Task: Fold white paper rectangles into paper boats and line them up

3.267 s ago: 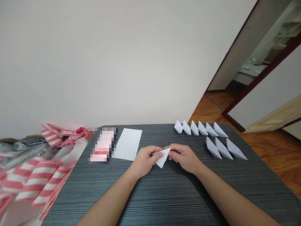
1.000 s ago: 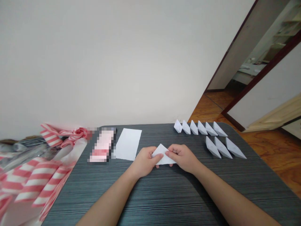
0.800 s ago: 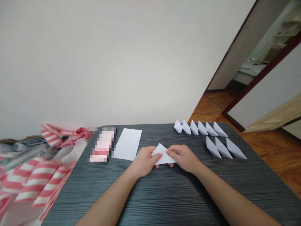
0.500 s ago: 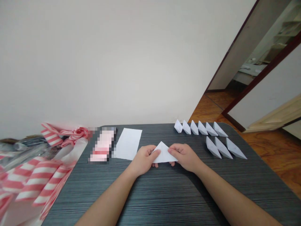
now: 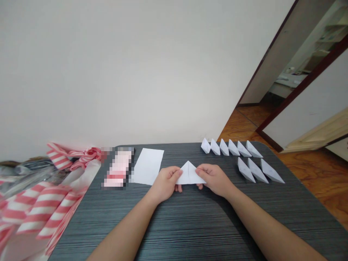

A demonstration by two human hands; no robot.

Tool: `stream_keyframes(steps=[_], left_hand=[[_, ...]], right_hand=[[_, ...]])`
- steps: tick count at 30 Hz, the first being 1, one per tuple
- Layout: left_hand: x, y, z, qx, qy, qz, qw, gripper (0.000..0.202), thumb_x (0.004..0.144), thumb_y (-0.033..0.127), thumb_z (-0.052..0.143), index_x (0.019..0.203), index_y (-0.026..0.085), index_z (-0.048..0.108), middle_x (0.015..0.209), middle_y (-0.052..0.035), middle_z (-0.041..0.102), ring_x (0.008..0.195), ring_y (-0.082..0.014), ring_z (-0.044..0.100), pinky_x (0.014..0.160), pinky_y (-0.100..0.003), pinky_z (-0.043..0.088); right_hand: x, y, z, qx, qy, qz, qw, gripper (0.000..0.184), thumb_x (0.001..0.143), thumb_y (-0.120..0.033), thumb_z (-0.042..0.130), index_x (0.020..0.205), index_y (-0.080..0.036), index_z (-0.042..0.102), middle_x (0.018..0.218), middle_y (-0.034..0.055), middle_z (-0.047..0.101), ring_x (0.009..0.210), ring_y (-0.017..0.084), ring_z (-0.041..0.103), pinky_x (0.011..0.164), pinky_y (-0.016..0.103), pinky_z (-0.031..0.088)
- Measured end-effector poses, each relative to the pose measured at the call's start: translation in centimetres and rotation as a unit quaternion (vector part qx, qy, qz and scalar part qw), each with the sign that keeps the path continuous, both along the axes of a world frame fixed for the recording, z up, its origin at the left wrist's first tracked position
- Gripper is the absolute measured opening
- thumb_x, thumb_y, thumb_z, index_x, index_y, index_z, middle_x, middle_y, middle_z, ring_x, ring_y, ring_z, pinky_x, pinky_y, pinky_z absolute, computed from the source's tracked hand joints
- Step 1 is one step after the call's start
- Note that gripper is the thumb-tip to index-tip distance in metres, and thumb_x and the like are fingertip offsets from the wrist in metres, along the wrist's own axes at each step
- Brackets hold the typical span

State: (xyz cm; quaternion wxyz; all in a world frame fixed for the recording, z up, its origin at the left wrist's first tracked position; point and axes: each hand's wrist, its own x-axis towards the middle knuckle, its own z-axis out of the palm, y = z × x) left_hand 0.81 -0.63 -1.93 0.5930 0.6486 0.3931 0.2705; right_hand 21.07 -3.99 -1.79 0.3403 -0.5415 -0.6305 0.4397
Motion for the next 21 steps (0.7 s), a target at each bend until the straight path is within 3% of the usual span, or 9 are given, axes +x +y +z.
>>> stream_keyframes(steps=[5, 11, 13, 15, 17, 19, 21], left_hand=[[0.04, 0.05, 0.18, -0.017, -0.007, -0.021, 1.000, 0.034, 0.087, 0.044, 0.042, 0.083, 0.013, 0.057, 0.051, -0.0002, 0.058, 0.046, -0.0106, 0.050, 0.046, -0.020, 0.039], [0.15, -0.27, 0.40, -0.017, 0.014, -0.050, 0.999, 0.033, 0.083, 0.044, 0.049, 0.082, 0.013, 0.060, 0.062, -0.0027, 0.061, 0.053, -0.0121, 0.055, 0.047, -0.020, 0.040], [0.14, -0.32, 0.43, -0.021, 0.017, -0.049, 0.998, 0.034, 0.084, 0.044, 0.047, 0.083, 0.012, 0.061, 0.063, -0.0032, 0.061, 0.053, -0.0124, 0.055, 0.047, -0.021, 0.041], [0.13, -0.30, 0.46, -0.033, 0.009, -0.039, 0.999, 0.034, 0.084, 0.044, 0.047, 0.083, 0.012, 0.060, 0.065, -0.0034, 0.062, 0.052, -0.0123, 0.055, 0.047, -0.022, 0.042], [0.13, -0.23, 0.48, -0.041, -0.003, -0.025, 0.999, 0.033, 0.083, 0.043, 0.048, 0.084, 0.012, 0.060, 0.065, -0.0031, 0.061, 0.050, -0.0120, 0.055, 0.046, -0.022, 0.043], [0.13, -0.16, 0.48, -0.041, -0.011, -0.016, 0.999, 0.033, 0.083, 0.043, 0.048, 0.083, 0.013, 0.059, 0.062, -0.0023, 0.060, 0.048, -0.0118, 0.054, 0.045, -0.021, 0.042], [0.13, -0.12, 0.46, -0.039, -0.012, -0.016, 0.999, 0.033, 0.083, 0.043, 0.048, 0.082, 0.013, 0.059, 0.060, -0.0021, 0.060, 0.048, -0.0117, 0.054, 0.044, -0.021, 0.041]], right_hand=[[-0.16, -0.06, -0.22, -0.016, 0.021, -0.001, 1.000, 0.029, 0.089, -0.033, 0.044, 0.069, -0.016, 0.057, 0.052, -0.0017, 0.060, 0.046, 0.010, 0.053, 0.048, 0.019, 0.037], [-0.66, -0.40, -0.15, -0.028, 0.032, 0.044, 0.998, 0.029, 0.089, -0.032, 0.044, 0.070, -0.016, 0.058, 0.052, -0.0008, 0.060, 0.047, 0.010, 0.054, 0.049, 0.020, 0.039], [-0.73, -0.45, -0.26, -0.022, 0.037, 0.058, 0.997, 0.025, 0.089, -0.031, 0.045, 0.078, -0.016, 0.060, 0.056, -0.0007, 0.060, 0.050, 0.011, 0.055, 0.051, 0.020, 0.040], [-0.68, -0.49, -0.40, -0.001, 0.042, 0.068, 0.997, 0.019, 0.087, -0.029, 0.049, 0.098, -0.017, 0.058, 0.063, -0.0013, 0.060, 0.054, 0.011, 0.055, 0.053, 0.021, 0.042], [-0.55, -0.55, -0.45, 0.039, 0.038, 0.076, 0.996, 0.037, 0.082, -0.026, 0.057, 0.117, -0.020, 0.049, 0.077, 0.0000, 0.061, 0.064, 0.013, 0.057, 0.059, 0.023, 0.043], [-0.43, -0.62, -0.36, 0.082, 0.011, 0.085, 0.993, 0.048, 0.076, -0.024, 0.065, 0.120, -0.022, 0.045, 0.094, 0.0027, 0.059, 0.075, 0.015, 0.057, 0.065, 0.024, 0.043], [-0.36, -0.67, -0.15, 0.108, -0.029, 0.092, 0.989, 0.044, 0.074, -0.024, 0.067, 0.114, -0.021, 0.049, 0.099, 0.0036, 0.057, 0.077, 0.015, 0.054, 0.066, 0.025, 0.042]])
